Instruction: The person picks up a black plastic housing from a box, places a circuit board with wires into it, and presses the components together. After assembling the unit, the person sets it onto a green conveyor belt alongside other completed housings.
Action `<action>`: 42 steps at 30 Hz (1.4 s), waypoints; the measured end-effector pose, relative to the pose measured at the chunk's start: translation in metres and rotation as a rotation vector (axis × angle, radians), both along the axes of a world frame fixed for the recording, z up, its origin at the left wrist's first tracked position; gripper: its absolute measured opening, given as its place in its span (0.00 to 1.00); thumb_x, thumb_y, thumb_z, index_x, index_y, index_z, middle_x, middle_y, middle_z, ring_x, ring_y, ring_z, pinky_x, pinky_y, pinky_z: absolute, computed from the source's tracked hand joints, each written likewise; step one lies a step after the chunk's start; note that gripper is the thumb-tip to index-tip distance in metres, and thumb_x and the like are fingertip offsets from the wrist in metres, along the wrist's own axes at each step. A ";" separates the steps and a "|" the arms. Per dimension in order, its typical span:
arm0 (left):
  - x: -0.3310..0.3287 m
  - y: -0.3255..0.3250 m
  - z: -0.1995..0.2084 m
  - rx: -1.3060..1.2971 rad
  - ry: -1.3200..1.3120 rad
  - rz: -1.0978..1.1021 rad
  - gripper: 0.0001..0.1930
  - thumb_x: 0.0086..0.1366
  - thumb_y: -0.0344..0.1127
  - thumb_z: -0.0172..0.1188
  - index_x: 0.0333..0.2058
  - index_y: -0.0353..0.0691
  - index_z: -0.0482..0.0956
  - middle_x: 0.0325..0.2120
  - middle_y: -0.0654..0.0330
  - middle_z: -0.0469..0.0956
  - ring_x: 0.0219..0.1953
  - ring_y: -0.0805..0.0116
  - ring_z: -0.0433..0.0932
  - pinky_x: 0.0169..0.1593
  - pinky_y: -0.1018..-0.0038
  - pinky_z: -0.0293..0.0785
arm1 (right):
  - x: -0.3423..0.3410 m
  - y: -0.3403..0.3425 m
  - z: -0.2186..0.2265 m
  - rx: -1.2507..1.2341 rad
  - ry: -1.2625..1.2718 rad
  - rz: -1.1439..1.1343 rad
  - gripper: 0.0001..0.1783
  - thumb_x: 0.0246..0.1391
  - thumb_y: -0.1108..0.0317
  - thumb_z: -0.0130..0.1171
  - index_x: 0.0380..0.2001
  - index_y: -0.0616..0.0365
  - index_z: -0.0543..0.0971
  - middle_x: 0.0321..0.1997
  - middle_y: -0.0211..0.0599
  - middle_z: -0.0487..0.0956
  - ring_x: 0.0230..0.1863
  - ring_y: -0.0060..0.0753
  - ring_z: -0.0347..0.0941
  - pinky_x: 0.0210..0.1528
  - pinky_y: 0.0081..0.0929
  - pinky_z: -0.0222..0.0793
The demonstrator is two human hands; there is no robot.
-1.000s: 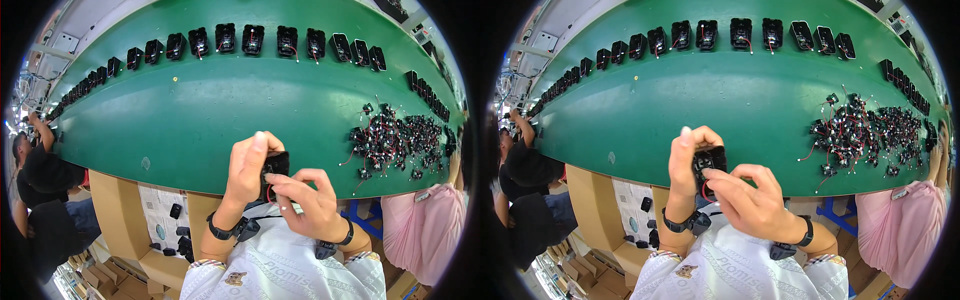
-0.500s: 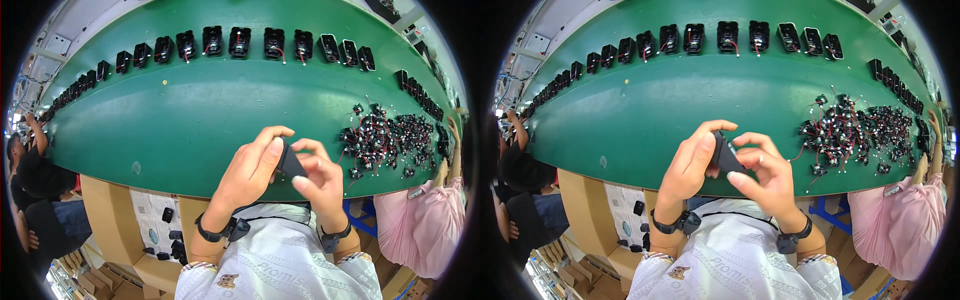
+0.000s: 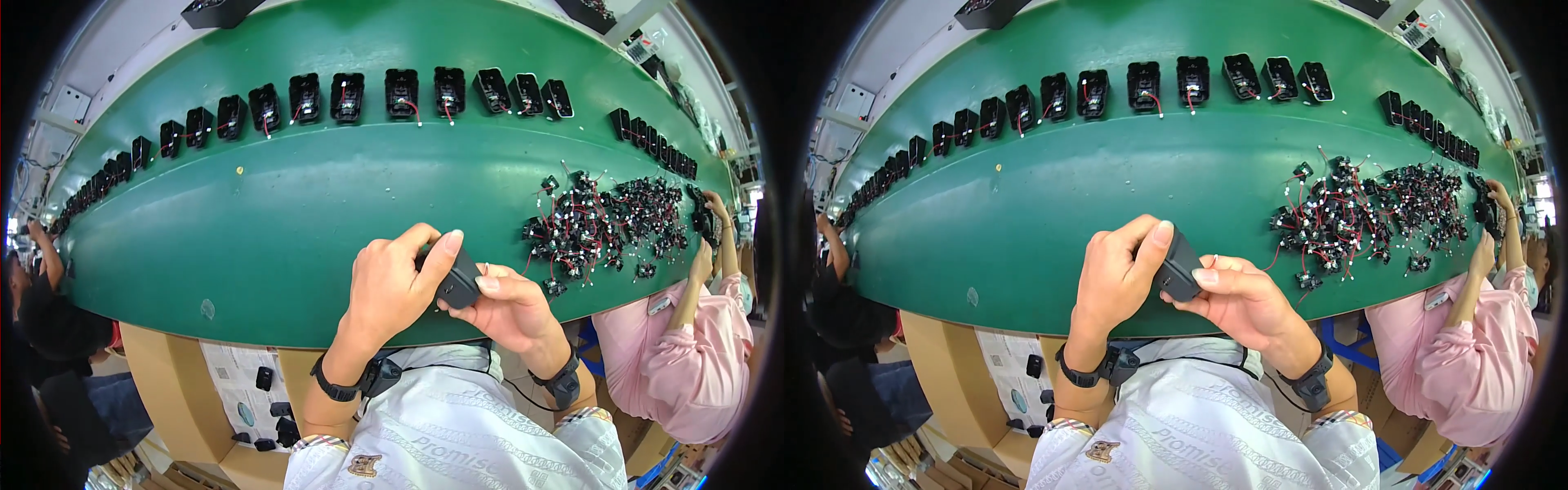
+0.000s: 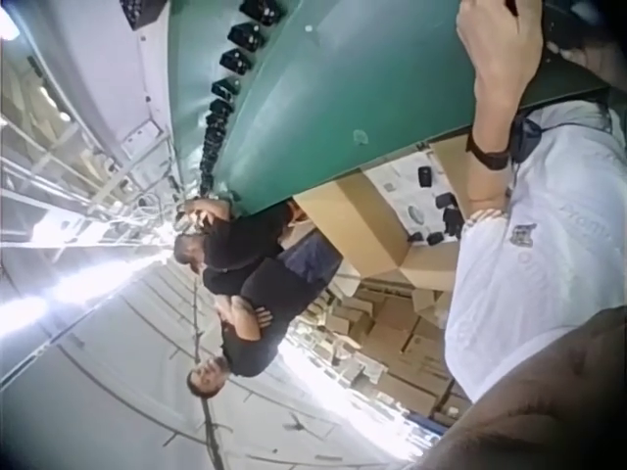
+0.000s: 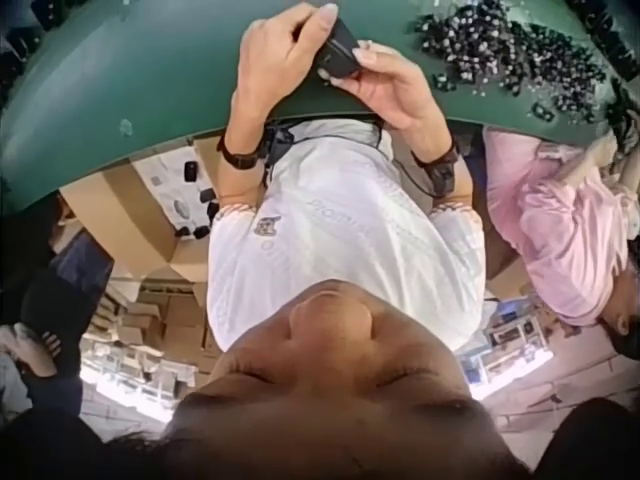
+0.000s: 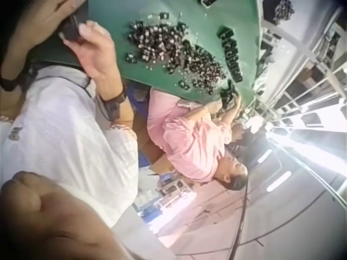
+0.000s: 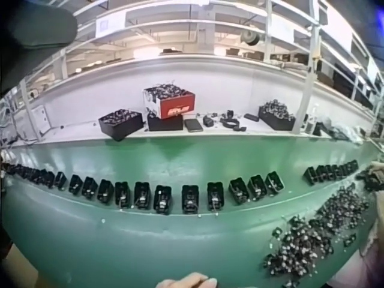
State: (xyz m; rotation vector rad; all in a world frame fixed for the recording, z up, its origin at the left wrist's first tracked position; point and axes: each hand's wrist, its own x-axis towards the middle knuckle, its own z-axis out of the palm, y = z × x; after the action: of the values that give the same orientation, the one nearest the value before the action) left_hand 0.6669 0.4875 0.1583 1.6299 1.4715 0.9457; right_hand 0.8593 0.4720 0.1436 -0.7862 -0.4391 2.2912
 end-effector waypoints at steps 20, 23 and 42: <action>-0.009 -0.005 -0.026 0.560 -0.519 -0.299 0.19 0.72 0.39 0.50 0.53 0.31 0.74 0.47 0.45 0.77 0.44 0.55 0.78 0.44 0.65 0.77 | -0.005 -0.004 0.034 1.198 -0.751 -0.090 0.22 0.43 0.74 0.74 0.46 0.59 0.84 0.54 0.46 0.72 0.48 0.38 0.78 0.47 0.31 0.78; -0.010 -0.007 -0.019 0.408 -0.506 -0.226 0.19 0.61 0.25 0.59 0.52 0.34 0.77 0.46 0.48 0.78 0.44 0.56 0.78 0.46 0.68 0.76 | -0.007 0.002 0.042 1.286 -0.968 -0.107 0.22 0.41 0.72 0.75 0.44 0.59 0.84 0.53 0.45 0.73 0.46 0.36 0.77 0.44 0.30 0.78; 0.002 0.023 0.021 0.003 -0.333 -0.132 0.19 0.68 0.42 0.57 0.50 0.32 0.78 0.24 0.64 0.74 0.22 0.80 0.70 0.25 0.83 0.64 | 0.037 0.037 0.034 0.291 -0.216 0.028 0.16 0.57 0.65 0.61 0.42 0.68 0.80 0.41 0.38 0.81 0.45 0.32 0.78 0.49 0.31 0.72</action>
State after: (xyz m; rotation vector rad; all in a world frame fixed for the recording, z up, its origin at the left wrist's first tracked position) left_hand 0.6691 0.5109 0.1794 1.4679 1.1245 1.0834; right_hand 0.8963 0.5090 0.1779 -0.8841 -0.8642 2.1095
